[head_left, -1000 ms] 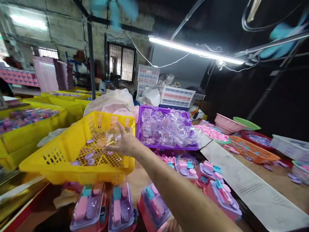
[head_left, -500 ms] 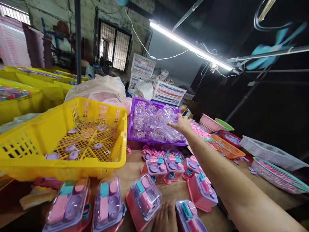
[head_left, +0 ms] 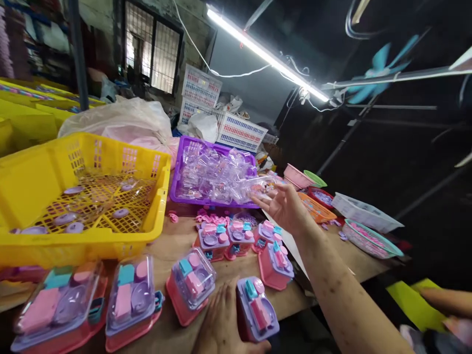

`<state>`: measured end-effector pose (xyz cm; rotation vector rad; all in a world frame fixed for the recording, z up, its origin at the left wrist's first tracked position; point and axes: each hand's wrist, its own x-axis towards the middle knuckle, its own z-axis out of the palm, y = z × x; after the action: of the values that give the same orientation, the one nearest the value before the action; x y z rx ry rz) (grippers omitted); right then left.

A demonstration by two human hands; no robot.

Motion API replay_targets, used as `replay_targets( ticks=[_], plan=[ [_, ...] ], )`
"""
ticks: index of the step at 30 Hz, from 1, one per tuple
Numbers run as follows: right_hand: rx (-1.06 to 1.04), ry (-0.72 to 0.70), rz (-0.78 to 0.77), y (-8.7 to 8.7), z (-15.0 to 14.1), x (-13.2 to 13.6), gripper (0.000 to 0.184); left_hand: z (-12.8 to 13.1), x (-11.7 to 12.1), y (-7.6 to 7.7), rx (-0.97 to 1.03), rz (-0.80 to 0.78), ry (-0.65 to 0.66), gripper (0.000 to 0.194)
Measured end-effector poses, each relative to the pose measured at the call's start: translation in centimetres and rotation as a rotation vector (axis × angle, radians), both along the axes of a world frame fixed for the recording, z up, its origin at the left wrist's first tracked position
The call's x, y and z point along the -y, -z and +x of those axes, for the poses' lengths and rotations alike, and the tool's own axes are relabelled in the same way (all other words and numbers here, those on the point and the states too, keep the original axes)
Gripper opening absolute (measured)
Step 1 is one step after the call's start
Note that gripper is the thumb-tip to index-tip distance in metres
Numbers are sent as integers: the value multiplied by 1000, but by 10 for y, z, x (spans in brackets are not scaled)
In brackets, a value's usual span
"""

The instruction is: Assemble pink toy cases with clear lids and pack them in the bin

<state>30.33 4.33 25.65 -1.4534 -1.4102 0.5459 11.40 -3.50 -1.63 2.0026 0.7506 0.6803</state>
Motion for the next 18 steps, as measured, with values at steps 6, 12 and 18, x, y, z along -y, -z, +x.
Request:
replay_targets(
  ticks=[6, 12, 18],
  plan=[
    [-665, -137, -139, 81, 1, 119, 41, -9, 4, -18, 123, 19, -20, 100],
    [-1033, -70, -127, 149, 12, 164, 59, -13, 3, -23, 170, 58, -24, 106],
    [-716, -113, -217, 148, 2, 146, 58, -11, 3, -22, 192, 76, 0, 116]
  ],
)
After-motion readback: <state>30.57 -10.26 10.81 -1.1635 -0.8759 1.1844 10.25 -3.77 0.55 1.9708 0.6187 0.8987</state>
